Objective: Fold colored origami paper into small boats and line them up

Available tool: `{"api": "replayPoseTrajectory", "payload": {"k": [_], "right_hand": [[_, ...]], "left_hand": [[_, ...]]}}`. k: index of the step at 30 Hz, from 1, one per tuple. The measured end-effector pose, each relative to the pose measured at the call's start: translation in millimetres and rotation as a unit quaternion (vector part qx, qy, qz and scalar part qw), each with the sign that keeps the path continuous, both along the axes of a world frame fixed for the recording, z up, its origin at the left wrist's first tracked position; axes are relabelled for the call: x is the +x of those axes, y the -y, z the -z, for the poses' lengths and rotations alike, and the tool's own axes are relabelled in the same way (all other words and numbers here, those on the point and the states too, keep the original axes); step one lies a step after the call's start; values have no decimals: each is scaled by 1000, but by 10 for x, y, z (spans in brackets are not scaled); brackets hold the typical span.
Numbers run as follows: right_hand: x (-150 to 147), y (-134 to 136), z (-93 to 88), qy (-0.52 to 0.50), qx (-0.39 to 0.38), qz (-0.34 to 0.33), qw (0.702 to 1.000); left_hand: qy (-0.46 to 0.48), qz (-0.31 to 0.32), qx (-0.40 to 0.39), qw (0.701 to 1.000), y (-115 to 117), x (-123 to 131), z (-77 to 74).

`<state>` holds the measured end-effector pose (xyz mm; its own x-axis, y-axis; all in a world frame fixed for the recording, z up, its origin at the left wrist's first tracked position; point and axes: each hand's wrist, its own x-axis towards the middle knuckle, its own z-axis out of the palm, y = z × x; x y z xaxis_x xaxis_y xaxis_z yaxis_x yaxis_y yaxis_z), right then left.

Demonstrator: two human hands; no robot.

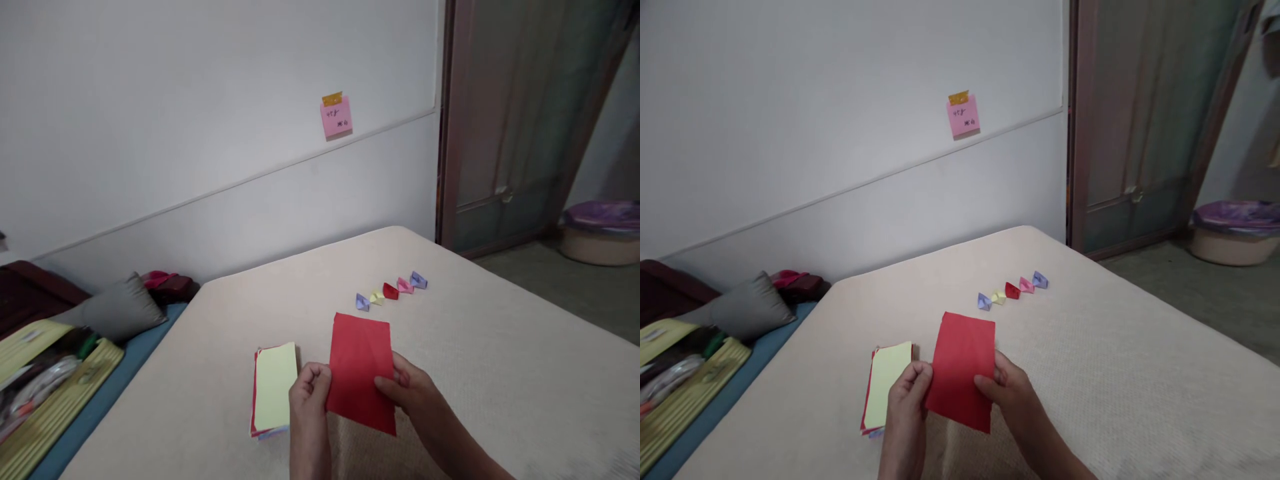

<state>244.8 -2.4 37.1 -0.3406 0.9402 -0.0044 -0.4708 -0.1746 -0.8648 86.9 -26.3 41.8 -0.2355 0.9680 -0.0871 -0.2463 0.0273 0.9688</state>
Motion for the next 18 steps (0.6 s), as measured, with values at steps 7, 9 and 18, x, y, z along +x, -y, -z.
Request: {"api": "replayPoseTrajectory", "payload": {"k": [7,9,18], "right_hand": [[16,10,7,56,52,-32,997],[18,10,22,84,78,-25,993],[20,-53,173,257,65,74,961]], "left_hand": [[3,0,-10,1000,7,-47,55],[-4,0,-6,1000,9,-62,55],[-136,-31,-4,990,-22,-204,65]]}}
